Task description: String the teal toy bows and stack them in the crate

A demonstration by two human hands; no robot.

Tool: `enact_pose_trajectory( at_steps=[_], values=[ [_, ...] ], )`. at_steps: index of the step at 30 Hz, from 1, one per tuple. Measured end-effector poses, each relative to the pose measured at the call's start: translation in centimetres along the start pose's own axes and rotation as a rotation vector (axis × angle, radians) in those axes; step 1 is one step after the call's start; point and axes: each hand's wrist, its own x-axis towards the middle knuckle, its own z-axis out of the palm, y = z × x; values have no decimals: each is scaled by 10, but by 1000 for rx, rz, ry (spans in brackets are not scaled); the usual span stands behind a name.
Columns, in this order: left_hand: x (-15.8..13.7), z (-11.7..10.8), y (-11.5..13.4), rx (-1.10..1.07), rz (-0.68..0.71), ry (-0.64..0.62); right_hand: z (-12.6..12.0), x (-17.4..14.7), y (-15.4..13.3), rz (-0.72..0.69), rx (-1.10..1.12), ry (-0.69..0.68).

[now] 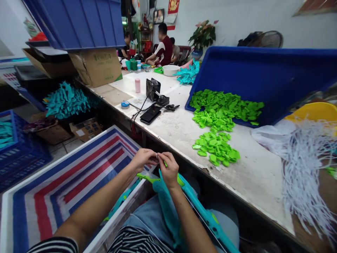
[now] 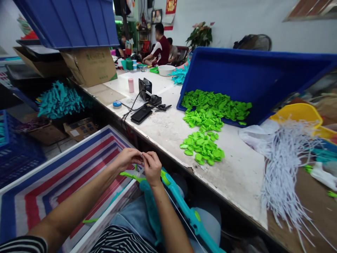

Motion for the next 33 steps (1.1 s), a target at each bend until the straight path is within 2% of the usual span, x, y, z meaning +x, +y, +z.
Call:
enact_pose_trajectory(
  at_steps=[3,7,9,13,15,17,21,27,31,33],
  values=[
    [-1,-4,3,133,60,-99,-3,1,4,-41,-51,-23],
    [1,-4,2,294,161,-128,-1,-1,5,-48,-94,14],
    [3,-2,0,389,200,-108,0,-3,4,32,-67,57],
    [4,2,-6,547,309,24,-1,-7,3,232,76,73],
    [3,3,-8,547,310,14,-3,-8,4,289,148,46],
    [2,2,-10,527,270,-53,-6,-10,5,314,179,13],
    [3,-7,-15,589,250,-131,-13,-16,6,270,107,-63],
    [7,-22,-32,794,343,-155,-9,-31,13,110,-130,-169],
    [5,-28,-50,739,378,-132,0,-39,23,170,-180,-190],
    [-4,-37,-66,630,405,-38,0,-41,26,207,-144,-226]
  ],
)
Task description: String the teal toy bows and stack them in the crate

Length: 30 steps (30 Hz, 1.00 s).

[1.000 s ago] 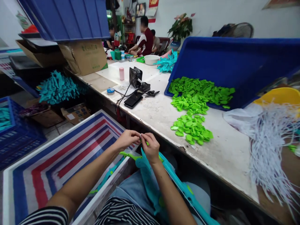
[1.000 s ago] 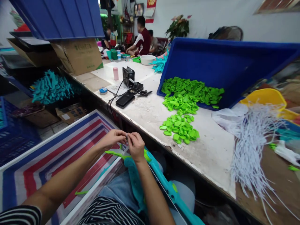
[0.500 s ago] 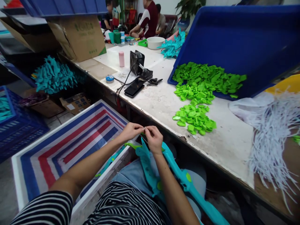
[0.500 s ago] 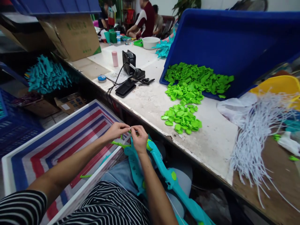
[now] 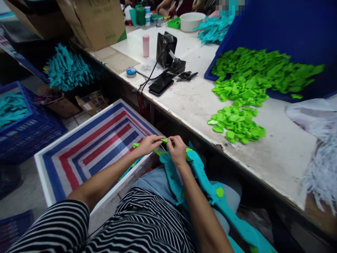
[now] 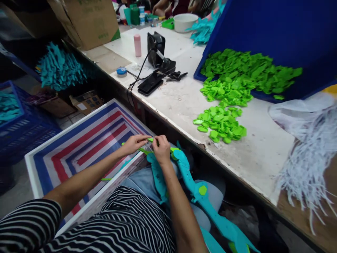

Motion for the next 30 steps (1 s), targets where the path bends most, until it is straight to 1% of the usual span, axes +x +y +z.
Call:
enact_pose_trajectory(
  at_steps=[2,3,4,5,6,7,8,9,10,11,13,14,16,19,21,23,25,27,28,29,30],
  values=[
    [-28,1,-18,-24,-53,169,-1,-2,0,13,12,-11],
    [-46,1,-28,-4,-105,223,-1,-4,-3,7,10,-6],
    [-67,2,-38,31,-162,225,1,-6,-6,-19,9,-11],
    [-89,3,-48,70,-215,172,5,-9,-11,-68,17,-43],
    [-112,4,-56,107,-249,69,11,-12,-17,-133,30,-108],
    [-132,6,-62,135,-252,-44,19,-15,-23,-205,40,-201],
    [-150,8,-67,165,-232,-133,29,-18,-29,-268,33,-306],
    [-163,11,-69,203,-200,-193,39,-21,-34,-302,-5,-401],
    [-172,13,-70,254,-170,-222,50,-23,-38,-296,-75,-473],
    [-177,14,-70,316,-147,-232,59,-24,-41,-251,-169,-522],
    [-175,16,-67,439,-120,-246,73,-24,-43,-105,-354,-582],
    [-171,15,-66,474,-112,-260,76,-23,-42,-38,-415,-609],
    [-162,12,-63,479,-104,-271,76,-20,-40,41,-451,-656],
    [-154,6,-60,467,-70,-318,71,-17,-36,80,-346,-680],
    [-153,5,-59,538,-11,-396,69,-16,-33,99,-244,-679],
    [-154,7,-58,629,28,-445,69,-16,-30,120,-160,-655],
    [-154,8,-57,657,-5,-436,69,-17,-27,148,-78,-613],
    [-151,5,-54,565,-102,-387,67,-18,-25,181,45,-593],
    [-149,2,-51,449,-169,-353,65,-19,-23,202,128,-598],
    [-147,-2,-46,280,-246,-316,63,-19,-22,226,221,-612],
    [-144,-7,-38,59,-328,-282,60,-19,-21,252,317,-628]
  ],
)
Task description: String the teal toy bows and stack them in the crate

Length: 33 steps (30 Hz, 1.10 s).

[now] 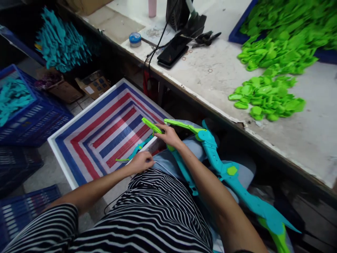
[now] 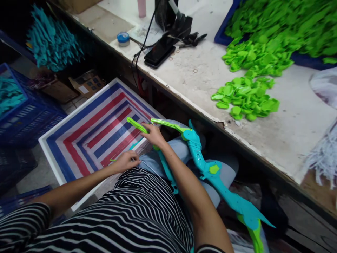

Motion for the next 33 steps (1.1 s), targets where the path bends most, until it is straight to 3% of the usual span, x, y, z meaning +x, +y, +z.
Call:
enact_pose_trajectory(
  at_steps=[2,4,7,9,12,19,22,25,28,30,33],
  values=[
    [-4,-9,21,-542,-73,-72,-5,-4,-1,7,185,-44],
    [-8,-11,46,-1018,-92,-226,-9,-7,-3,37,347,-70],
    [-11,0,80,-1371,-53,-460,-14,-14,-8,107,544,-116],
    [-9,10,92,-1442,-41,-476,-17,-18,-12,151,627,-132],
    [-3,19,92,-1411,-100,-392,-22,-23,-17,202,689,-121],
    [-3,16,87,-1332,-189,-401,-28,-25,-21,225,735,-123],
    [0,8,94,-1335,-161,-246,-31,-27,-19,224,728,-126],
    [11,-11,94,-1262,-126,113,-34,-29,-17,226,718,-109],
    [27,-33,90,-1022,-98,450,-36,-30,-17,236,717,-105],
    [36,-44,88,-851,-71,565,-36,-31,-17,243,714,-107],
    [48,-50,88,-676,30,607,-35,-31,-17,252,718,-104]
  ],
)
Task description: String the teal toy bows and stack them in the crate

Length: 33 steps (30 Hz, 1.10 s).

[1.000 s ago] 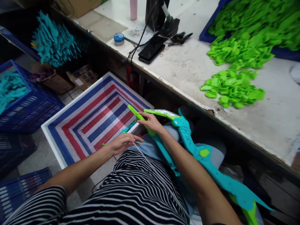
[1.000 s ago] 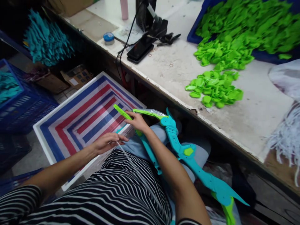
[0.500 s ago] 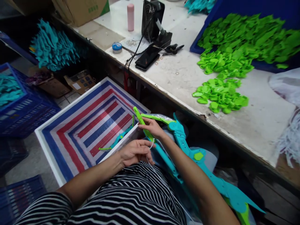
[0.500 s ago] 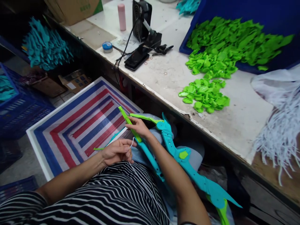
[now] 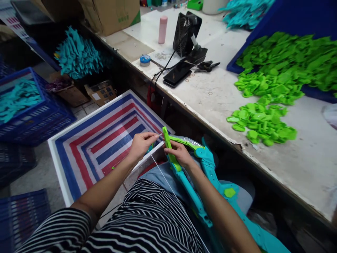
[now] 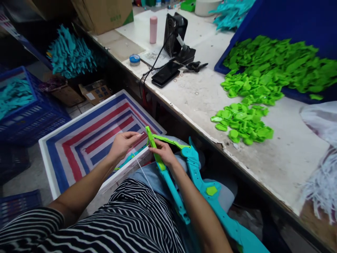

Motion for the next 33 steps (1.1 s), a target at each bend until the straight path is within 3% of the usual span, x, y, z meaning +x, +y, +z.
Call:
enact_pose_trajectory(
  at_steps=[4,9,20,24,28,33],
  values=[
    [7,6,2,142,118,-63,0,0,1,14,-8,4],
    [11,8,5,240,141,-51,0,1,2,13,-27,14],
    [12,16,9,238,211,-65,0,0,4,14,-14,13],
    [13,19,4,225,230,-125,2,1,13,-11,-55,-16],
    [13,20,5,308,216,-112,6,-1,5,-204,-210,50],
    [11,18,7,391,217,-74,10,3,-43,-588,-527,247]
  ],
)
